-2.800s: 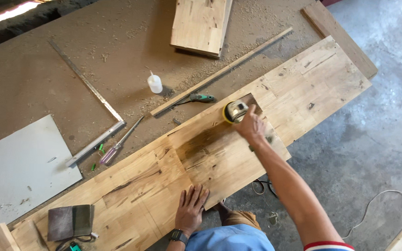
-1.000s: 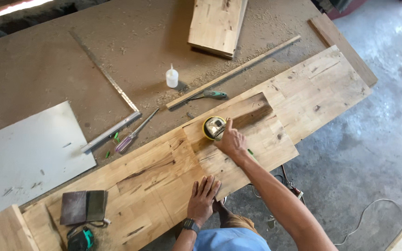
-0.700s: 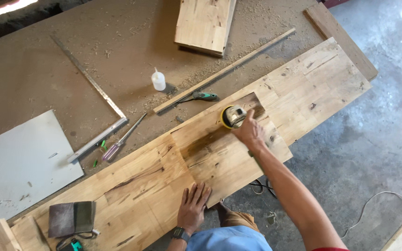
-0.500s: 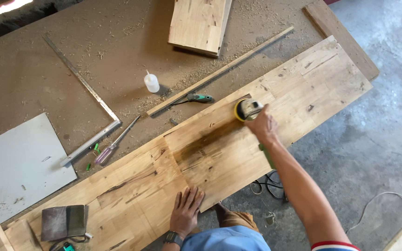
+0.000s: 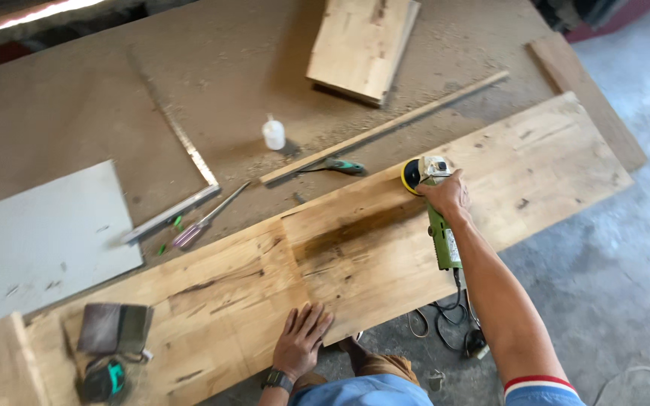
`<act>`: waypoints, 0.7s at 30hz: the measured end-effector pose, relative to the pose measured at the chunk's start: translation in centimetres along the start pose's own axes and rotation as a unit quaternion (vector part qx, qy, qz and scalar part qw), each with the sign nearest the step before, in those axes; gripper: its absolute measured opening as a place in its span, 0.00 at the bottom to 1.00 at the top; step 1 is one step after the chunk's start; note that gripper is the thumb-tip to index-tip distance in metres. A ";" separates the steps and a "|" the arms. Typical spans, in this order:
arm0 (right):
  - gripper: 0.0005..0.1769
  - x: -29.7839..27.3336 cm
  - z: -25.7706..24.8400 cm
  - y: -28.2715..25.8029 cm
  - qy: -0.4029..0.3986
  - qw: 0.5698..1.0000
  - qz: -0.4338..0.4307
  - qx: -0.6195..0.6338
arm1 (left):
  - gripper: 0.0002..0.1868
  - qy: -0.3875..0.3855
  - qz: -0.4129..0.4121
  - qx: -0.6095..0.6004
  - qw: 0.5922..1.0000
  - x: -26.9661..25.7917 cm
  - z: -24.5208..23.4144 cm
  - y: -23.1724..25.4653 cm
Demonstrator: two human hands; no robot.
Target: The person uses an orbital sander to smooth the surface of a wooden plank on a workbench. They move the sander across the wood, flip the plank over to sand the other side, and continue sanding until the task is complete.
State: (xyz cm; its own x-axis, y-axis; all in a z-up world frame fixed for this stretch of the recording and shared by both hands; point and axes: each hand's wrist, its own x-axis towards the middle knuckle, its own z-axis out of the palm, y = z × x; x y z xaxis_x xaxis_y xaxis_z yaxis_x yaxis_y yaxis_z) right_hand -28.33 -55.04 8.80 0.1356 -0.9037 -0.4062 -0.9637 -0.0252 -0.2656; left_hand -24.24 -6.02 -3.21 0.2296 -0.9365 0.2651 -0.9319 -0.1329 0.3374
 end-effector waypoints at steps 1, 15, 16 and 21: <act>0.70 -0.7 0.1 -0.7 -0.003 1.000 -0.007 -0.003 | 0.40 0.001 -0.008 0.002 1.000 0.1 -0.2 0.1; 0.53 -15.7 8.6 -10.7 -0.073 0.992 -0.085 -0.060 | 0.34 0.045 0.009 -0.044 0.998 -0.1 -0.6 -0.3; 0.53 -16.5 9.5 -11.3 -0.071 0.992 -0.086 -0.062 | 0.34 0.048 0.008 -0.045 0.998 -0.2 -0.5 -0.3; 0.58 -20.1 12.8 -13.9 -0.067 0.987 -0.139 -0.044 | 0.40 0.036 0.004 -0.060 0.998 -0.5 0.0 -0.5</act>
State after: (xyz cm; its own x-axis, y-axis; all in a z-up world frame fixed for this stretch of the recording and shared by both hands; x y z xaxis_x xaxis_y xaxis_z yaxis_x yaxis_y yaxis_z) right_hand -14.71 -31.09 9.47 0.4214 -0.7924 -0.4412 -0.9002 -0.3065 -0.3094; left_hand -23.88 -5.43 -3.52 0.2463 -0.9108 0.3313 -0.8942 -0.0817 0.4401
